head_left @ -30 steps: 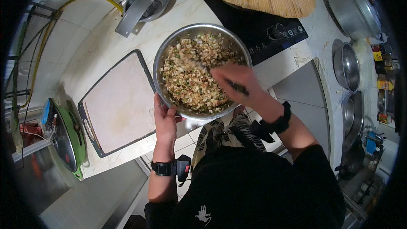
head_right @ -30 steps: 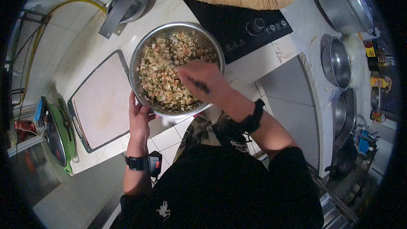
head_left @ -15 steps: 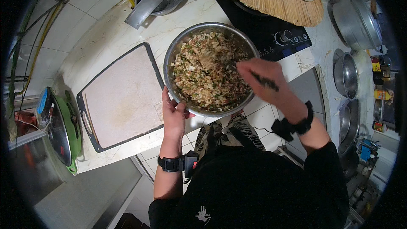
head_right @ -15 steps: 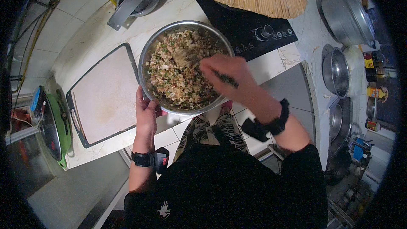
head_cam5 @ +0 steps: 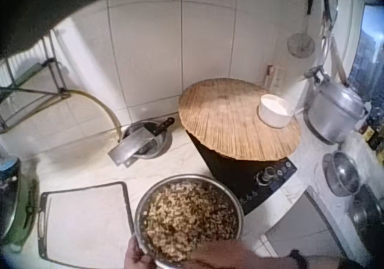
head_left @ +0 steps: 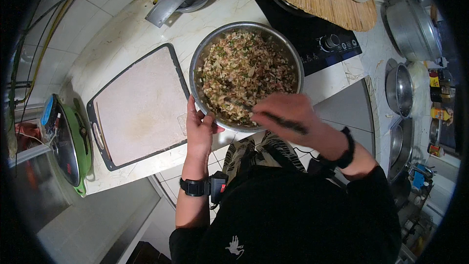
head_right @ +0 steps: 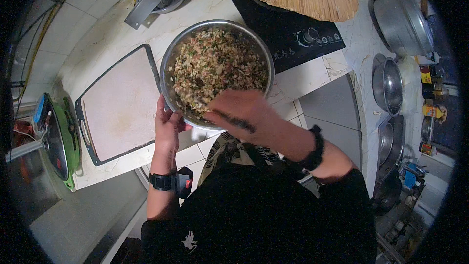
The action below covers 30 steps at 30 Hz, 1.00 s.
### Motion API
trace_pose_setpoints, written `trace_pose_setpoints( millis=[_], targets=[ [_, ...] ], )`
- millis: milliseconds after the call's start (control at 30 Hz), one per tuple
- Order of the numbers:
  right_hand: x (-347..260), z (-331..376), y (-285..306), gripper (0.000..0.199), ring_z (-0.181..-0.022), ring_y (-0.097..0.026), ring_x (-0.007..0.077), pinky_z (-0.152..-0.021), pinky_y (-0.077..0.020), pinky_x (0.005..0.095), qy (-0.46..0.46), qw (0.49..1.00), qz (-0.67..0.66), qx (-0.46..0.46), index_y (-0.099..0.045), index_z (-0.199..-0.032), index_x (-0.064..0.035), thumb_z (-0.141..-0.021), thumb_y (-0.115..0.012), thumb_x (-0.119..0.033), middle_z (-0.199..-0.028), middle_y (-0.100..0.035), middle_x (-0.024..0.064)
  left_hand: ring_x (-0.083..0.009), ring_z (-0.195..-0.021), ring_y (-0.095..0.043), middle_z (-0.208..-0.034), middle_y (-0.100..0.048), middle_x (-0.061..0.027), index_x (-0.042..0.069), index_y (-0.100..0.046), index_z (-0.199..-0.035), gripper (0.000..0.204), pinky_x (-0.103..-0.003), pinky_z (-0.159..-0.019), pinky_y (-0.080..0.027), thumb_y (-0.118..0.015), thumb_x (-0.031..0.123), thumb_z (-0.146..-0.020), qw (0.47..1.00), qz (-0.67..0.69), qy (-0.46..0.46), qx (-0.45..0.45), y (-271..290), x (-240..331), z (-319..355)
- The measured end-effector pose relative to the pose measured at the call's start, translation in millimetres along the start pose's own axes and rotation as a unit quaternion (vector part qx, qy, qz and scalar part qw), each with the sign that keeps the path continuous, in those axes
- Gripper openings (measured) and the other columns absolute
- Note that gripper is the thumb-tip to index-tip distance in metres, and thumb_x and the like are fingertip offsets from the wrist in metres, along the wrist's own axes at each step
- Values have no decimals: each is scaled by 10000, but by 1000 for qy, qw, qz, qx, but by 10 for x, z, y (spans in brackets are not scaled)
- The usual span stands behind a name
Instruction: The person stirs a mixture of ground meat and vegetables in a metal bowl using chopsticks. The person holds the bowl with the left hand and stirs with the right hand, then briefly moves the bowl to the sink area before returning to the counter to continue stirring.
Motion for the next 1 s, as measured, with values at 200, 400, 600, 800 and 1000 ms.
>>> trace_pose_setpoints(
  millis=[200, 400, 600, 800, 1000],
  targets=[
    [230, -4, 98, 101, -739, -646, 214, -641, -504, 306, -113, 989, 5, 100, -633, -908, 0, -811, -641, -27, -821, -650, 127, -158, -659, -619, -990, -606, -155, 115, -130, -1460, 687, -256, -529, -556, -419, -68, -864, 1000, -9, 17, -8, 38, 39, 17],
    [-15, 24, -145, 77, -701, -637, 223, -598, -489, 329, -42, 996, 3, -84, -626, -866, -11, -803, -655, -43, -792, -644, 111, -162, -677, -636, -997, -616, -148, 132, -132, -1464, 679, -251, -555, -559, -417, -58, -878, 1000, -9, 24, -14, 23, 33, 15],
    [69, 47, 202, 74, -692, -656, 214, -609, -509, 291, -109, 993, 7, 50, -649, -854, -23, -783, -671, -26, -788, -660, 105, -152, -636, -629, -998, -616, -157, 118, -138, -1462, 683, -248, -540, -551, -432, -63, -873, 999, -9, 29, -10, 45, 51, 29],
    [174, 84, 161, 115, -713, -637, 266, -606, -511, 328, 6, 998, -9, -63, -627, -917, -11, -817, -636, -67, -814, -642, 129, -151, -621, -625, -1004, -614, -158, 108, -121, -1464, 685, -250, -532, -549, -432, -60, -877, 999, -31, 33, -18, 44, 26, 7],
    [103, -45, 389, 76, -695, -638, 241, -587, -507, 326, -55, 996, 73, 2, -631, -874, -9, -825, -632, -67, -786, -641, 118, -154, -618, -624, -1009, -614, -158, 113, -108, -1465, 693, -246, -525, -548, -430, -59, -876, 999, -29, 30, -23, 55, 27, -1]
  ],
)
Point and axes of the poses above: each hand's wrist, its own z-axis away from the middle knuckle, its own y-axis out of the back of the hand, x = y × z, the point moved 4 cm from there along -z, towards the middle knuckle
